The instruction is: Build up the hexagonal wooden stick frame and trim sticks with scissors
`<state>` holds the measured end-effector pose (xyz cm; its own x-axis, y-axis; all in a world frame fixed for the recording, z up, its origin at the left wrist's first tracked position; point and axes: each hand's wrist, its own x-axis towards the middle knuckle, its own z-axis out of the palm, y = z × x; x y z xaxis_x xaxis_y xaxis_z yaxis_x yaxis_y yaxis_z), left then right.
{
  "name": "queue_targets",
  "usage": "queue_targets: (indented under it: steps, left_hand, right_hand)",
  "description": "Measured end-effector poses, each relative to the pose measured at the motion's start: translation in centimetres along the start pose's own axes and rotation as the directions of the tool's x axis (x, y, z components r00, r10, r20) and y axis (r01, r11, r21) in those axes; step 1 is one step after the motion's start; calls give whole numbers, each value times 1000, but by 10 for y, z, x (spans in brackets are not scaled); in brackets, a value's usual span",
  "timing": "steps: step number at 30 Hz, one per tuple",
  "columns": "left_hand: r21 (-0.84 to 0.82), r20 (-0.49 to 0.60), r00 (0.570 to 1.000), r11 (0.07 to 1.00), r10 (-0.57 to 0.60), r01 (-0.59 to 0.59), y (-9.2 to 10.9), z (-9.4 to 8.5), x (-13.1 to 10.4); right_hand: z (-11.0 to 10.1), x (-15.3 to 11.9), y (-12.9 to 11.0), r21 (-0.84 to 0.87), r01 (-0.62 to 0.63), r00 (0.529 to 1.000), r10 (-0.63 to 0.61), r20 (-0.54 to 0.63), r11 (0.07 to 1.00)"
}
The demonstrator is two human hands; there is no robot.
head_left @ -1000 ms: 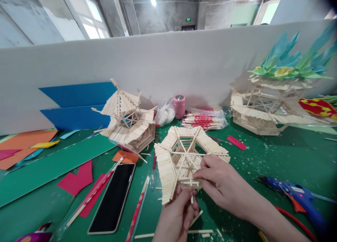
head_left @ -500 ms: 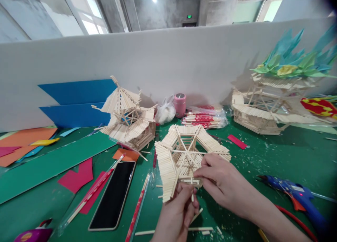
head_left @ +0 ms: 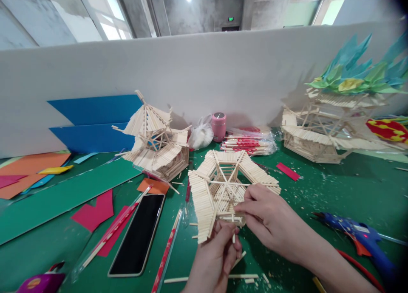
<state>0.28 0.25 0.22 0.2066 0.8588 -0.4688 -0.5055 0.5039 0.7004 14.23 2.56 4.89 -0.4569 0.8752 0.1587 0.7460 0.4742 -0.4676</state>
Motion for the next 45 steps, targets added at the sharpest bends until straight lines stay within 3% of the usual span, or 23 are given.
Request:
queue_targets:
  steps: [37, 45]
  left_hand:
    - [19, 33, 999, 1000, -10, 9, 1, 1, 0]
    - [23, -5, 1000, 1000, -8, 8, 2, 1, -2]
  right_hand:
    - [2, -1, -2, -4, -16, 1000, 16, 19, 1000]
    - [2, 1, -2, -9, -29, 999, 29, 25, 1000]
